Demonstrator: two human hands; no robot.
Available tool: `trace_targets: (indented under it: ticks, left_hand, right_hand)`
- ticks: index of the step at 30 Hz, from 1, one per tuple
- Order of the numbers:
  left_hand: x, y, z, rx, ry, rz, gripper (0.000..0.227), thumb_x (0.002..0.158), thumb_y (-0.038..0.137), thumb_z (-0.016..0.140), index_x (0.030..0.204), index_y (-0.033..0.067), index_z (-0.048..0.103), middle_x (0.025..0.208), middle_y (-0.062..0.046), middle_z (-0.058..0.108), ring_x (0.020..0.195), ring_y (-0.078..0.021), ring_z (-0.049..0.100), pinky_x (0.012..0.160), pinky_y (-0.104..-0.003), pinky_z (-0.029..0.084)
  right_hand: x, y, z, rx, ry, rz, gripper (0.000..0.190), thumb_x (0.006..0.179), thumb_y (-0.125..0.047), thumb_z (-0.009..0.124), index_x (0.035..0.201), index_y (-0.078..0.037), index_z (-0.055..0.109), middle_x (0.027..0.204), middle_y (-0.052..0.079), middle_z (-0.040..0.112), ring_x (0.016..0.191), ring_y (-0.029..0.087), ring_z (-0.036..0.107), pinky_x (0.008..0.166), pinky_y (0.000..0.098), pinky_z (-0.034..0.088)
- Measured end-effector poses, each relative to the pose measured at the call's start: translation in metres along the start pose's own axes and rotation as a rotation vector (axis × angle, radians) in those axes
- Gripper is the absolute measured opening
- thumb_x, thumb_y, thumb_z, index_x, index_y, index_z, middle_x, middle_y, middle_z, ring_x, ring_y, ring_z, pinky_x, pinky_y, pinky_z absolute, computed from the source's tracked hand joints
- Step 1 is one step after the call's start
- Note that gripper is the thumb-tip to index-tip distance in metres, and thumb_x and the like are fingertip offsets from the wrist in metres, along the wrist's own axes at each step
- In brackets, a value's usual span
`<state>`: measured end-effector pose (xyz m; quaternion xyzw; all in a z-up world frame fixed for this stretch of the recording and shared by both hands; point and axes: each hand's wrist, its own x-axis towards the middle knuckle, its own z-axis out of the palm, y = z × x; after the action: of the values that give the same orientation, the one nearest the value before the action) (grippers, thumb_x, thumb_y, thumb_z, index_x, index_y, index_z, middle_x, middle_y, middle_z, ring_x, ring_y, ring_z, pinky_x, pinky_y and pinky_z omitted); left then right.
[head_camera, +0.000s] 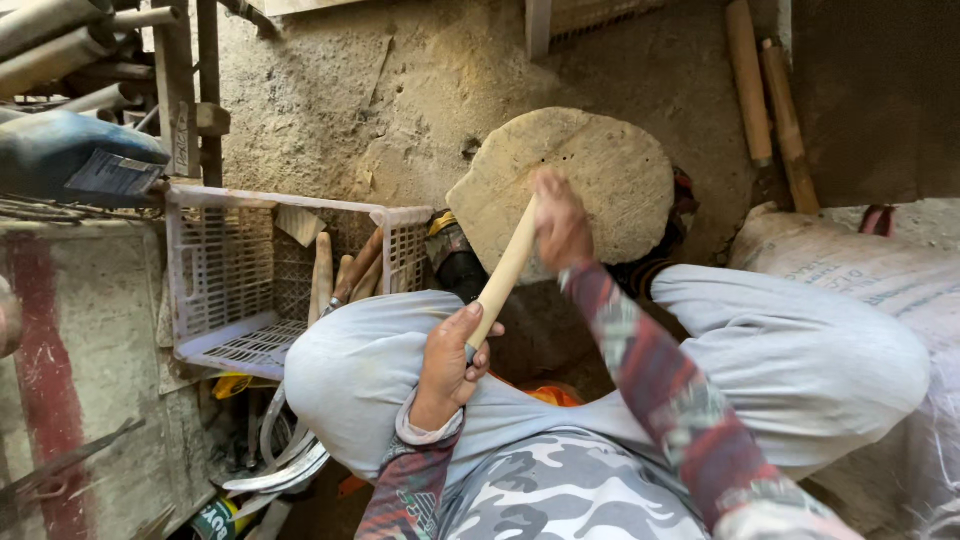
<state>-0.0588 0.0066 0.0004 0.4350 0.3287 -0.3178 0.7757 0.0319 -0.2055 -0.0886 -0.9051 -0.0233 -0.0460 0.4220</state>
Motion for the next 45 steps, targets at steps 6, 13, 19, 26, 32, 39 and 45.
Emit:
trace_targets:
  ticks: [6,13,19,26,32,39,45]
  left_hand:
    - [0.011,0.006,0.004,0.051,0.028,-0.008,0.036,0.102,0.034,0.061,0.108,-0.0013,0.065,0.074,-0.01,0.061,0.04,-0.007,0.043,0.03,-0.021,0.031]
    - [0.003,0.0,0.001,-0.015,0.033,0.006,0.033,0.1,0.029,0.061,0.114,-0.0007,0.063,0.086,-0.011,0.069,0.044,-0.0068,0.047,0.033,-0.02,0.031]
    - [0.005,0.001,0.001,-0.051,0.01,-0.013,0.032,0.101,0.029,0.06,0.114,-0.0005,0.063,0.086,-0.011,0.069,0.043,-0.0065,0.047,0.032,-0.02,0.031]
    - [0.004,0.004,0.0,-0.038,0.022,-0.014,0.038,0.101,0.034,0.059,0.11,-0.0025,0.064,0.085,-0.014,0.071,0.043,-0.0094,0.049,0.032,-0.022,0.034]
    - [-0.009,0.012,0.018,0.317,0.12,0.178,0.042,0.099,0.033,0.059,0.126,0.0016,0.067,0.086,-0.008,0.073,0.045,-0.0073,0.051,0.036,-0.022,0.037]
    - [-0.013,0.023,0.036,0.509,0.181,0.288,0.044,0.099,0.03,0.057,0.131,0.0034,0.071,0.079,-0.004,0.072,0.041,-0.0045,0.046,0.036,-0.022,0.037]
    - [-0.009,0.012,0.024,0.343,0.173,0.241,0.043,0.1,0.026,0.059,0.133,0.0014,0.067,0.083,-0.007,0.073,0.041,-0.0049,0.045,0.036,-0.022,0.035]
  right_hand:
    - [-0.002,0.007,0.004,0.079,0.018,-0.036,0.058,0.104,-0.029,0.038,0.153,0.002,0.046,0.157,0.025,0.048,0.151,0.042,0.037,0.126,0.0496,0.024]
    - [-0.007,0.01,0.004,0.081,0.027,0.069,0.055,0.11,-0.029,0.034,0.155,0.0,0.046,0.157,0.023,0.047,0.152,0.044,0.036,0.127,0.0461,0.027]
    - [-0.017,-0.015,-0.002,0.14,0.01,-0.057,0.059,0.108,-0.033,0.034,0.154,0.002,0.043,0.157,0.024,0.048,0.152,0.043,0.038,0.127,0.0466,0.026]
    - [-0.003,0.027,0.007,0.02,0.016,0.052,0.056,0.109,-0.029,0.035,0.155,0.0,0.043,0.157,0.027,0.045,0.15,0.044,0.038,0.124,0.0477,0.028]
    - [0.024,0.07,0.024,0.018,0.022,0.02,0.055,0.105,-0.024,0.039,0.153,0.0,0.047,0.156,0.027,0.048,0.149,0.043,0.038,0.124,0.0492,0.028]
    - [-0.041,-0.04,0.0,0.163,0.009,-0.169,0.061,0.096,-0.019,0.043,0.15,0.009,0.044,0.154,0.028,0.048,0.149,0.046,0.039,0.124,0.0475,0.029]
    - [-0.026,-0.013,0.01,-0.014,0.049,-0.216,0.054,0.109,-0.02,0.033,0.156,0.007,0.039,0.158,0.03,0.044,0.151,0.047,0.038,0.131,0.0545,0.023]
